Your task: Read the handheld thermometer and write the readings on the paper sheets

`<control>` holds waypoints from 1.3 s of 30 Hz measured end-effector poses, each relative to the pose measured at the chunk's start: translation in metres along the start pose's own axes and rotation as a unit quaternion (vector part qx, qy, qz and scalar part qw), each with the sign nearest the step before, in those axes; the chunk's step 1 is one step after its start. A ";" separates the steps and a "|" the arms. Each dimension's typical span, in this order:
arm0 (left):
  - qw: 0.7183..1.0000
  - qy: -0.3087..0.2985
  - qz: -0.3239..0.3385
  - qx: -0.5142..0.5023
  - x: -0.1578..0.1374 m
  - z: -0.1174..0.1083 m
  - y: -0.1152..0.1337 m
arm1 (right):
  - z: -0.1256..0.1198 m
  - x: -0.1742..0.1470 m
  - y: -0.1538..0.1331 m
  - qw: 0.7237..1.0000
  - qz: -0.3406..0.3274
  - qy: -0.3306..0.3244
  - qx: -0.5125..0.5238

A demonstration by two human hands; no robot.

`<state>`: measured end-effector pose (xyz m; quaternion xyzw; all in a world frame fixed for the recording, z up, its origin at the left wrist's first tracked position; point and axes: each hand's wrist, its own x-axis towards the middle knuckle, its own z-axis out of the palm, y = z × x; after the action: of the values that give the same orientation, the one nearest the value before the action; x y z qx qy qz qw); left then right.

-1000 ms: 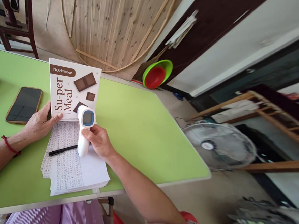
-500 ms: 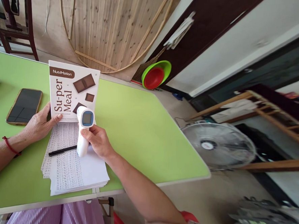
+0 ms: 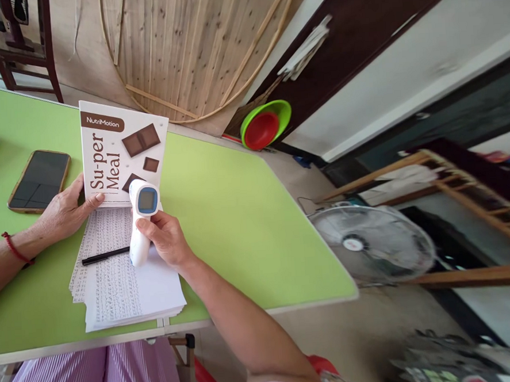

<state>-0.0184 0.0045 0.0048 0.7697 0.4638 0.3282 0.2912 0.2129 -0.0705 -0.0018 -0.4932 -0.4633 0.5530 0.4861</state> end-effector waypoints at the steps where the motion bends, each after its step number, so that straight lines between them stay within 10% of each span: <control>1: 1.000 0.000 0.000 0.000 0.000 0.000 0.000 | 0.000 0.000 0.000 1.000 0.000 -0.002 -0.004; 39: 0.998 -0.017 -0.035 0.040 0.000 -0.004 0.006 | 0.000 -0.001 -0.001 1.000 -0.009 -0.013 -0.009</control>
<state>-0.0186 0.0032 0.0118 0.7695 0.4979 0.2859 0.2797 0.2135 -0.0712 -0.0011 -0.4867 -0.4788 0.5507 0.4803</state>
